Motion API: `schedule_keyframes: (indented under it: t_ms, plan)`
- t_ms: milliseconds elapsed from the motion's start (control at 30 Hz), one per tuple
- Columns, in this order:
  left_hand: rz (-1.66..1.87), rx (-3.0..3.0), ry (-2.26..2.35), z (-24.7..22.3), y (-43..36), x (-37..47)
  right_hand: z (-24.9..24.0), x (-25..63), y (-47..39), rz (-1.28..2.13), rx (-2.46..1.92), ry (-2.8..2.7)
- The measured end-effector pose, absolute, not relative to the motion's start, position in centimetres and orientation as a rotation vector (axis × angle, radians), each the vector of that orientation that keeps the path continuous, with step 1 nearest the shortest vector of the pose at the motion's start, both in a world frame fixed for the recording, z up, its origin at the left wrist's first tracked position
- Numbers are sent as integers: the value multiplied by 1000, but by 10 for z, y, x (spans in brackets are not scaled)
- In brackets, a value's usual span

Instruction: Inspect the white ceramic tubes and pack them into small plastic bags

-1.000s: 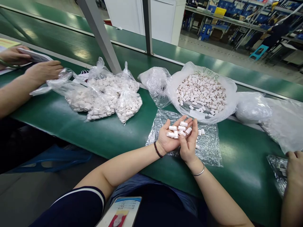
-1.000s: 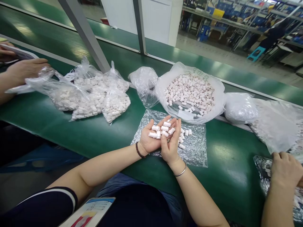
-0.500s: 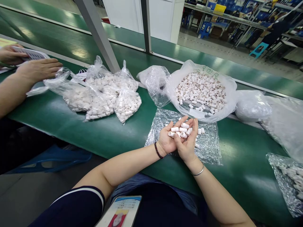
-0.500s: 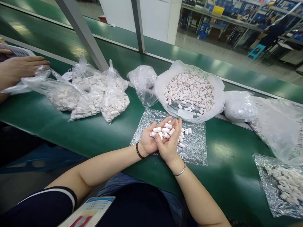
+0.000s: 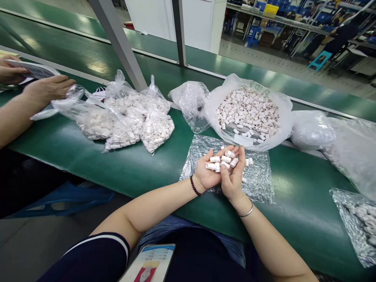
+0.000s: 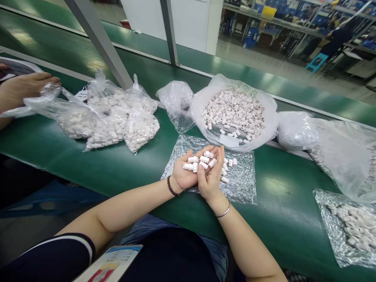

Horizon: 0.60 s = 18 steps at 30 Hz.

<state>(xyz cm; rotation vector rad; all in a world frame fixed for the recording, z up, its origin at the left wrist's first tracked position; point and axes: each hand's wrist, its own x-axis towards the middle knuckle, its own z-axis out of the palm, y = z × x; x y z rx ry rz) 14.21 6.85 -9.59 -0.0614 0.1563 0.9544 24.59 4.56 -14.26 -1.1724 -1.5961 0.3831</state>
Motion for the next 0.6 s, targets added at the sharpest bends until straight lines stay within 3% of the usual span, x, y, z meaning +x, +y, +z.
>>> schedule_keyframes:
  t_ms: [600]
  plan:
    - [1009,-43,116,-101,76,138,-142,248,48,340,-1152,-1678]
